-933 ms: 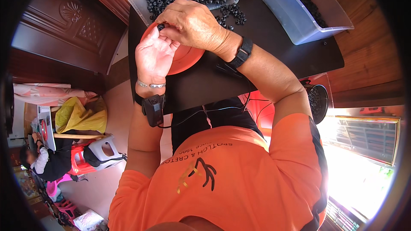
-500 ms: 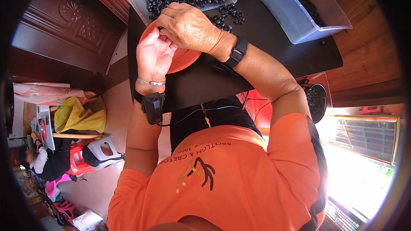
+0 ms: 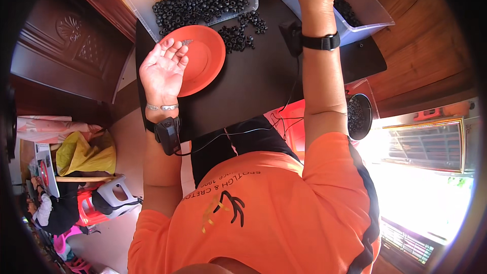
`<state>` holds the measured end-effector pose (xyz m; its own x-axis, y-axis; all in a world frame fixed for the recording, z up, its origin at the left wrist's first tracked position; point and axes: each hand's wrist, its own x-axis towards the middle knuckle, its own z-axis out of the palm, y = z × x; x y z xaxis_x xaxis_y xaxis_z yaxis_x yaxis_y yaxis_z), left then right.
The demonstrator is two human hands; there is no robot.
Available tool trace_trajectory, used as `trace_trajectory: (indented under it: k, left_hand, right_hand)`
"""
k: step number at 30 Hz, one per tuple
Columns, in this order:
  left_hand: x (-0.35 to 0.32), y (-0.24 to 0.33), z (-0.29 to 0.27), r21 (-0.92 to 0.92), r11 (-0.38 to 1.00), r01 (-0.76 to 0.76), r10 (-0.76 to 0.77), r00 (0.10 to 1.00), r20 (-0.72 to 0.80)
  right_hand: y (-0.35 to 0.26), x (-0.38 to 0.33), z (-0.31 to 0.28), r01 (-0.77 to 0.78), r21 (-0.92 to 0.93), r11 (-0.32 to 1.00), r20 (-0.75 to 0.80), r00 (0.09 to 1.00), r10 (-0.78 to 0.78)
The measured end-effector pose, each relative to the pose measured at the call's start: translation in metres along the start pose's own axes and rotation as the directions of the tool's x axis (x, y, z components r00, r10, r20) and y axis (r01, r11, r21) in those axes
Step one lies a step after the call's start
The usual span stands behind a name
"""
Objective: Sorting and inspecting small black parts from a storage bin onto a red plate.
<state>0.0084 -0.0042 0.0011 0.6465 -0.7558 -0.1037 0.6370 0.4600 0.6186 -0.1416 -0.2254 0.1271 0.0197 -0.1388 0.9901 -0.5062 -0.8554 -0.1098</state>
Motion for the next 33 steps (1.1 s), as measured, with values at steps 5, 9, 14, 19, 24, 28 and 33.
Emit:
trace_trajectory:
  k: [5, 9, 14, 19, 24, 28, 33]
  left_hand:
    - [-0.003, 0.004, -0.007, 0.009, 1.000, -0.025, 0.025, 0.999, -0.044]
    - [0.000, 0.002, -0.003, 0.020, 1.000, -0.015, 0.016, 0.998, -0.053]
    - [0.002, 0.001, -0.004, 0.018, 1.000, -0.011, 0.012, 0.998, -0.069]
    - [0.000, 0.002, -0.004, 0.017, 1.000, -0.015, 0.016, 0.998, -0.053]
    - [0.002, 0.001, -0.004, 0.020, 1.000, 0.003, -0.001, 0.997, -0.071]
    - [0.003, 0.002, -0.006, 0.033, 0.999, -0.002, 0.004, 0.998, -0.055]
    - [0.001, -0.002, -0.002, 0.139, 0.990, 0.034, -0.027, 0.998, -0.048]
  right_hand:
    - [-0.028, -0.012, 0.014, -0.241, 0.408, 0.881, 0.532, 0.847, -0.015]
    - [-0.011, -0.066, 0.073, -0.309, 0.496, 0.812, 0.834, 0.431, -0.345]
    - [-0.029, -0.101, 0.085, -0.164, 0.394, 0.904, 0.919, 0.098, -0.382]
    - [-0.031, -0.115, 0.095, -0.164, 0.368, 0.915, 0.929, 0.046, -0.366]
    - [-0.015, -0.124, 0.101, -0.140, 0.419, 0.897, 0.906, 0.125, -0.404]
    - [-0.015, -0.120, 0.096, -0.079, 0.445, 0.892, 0.889, 0.159, -0.429]
    - [-0.032, -0.102, 0.078, -0.820, 0.446, 0.358, 0.865, 0.293, -0.407]
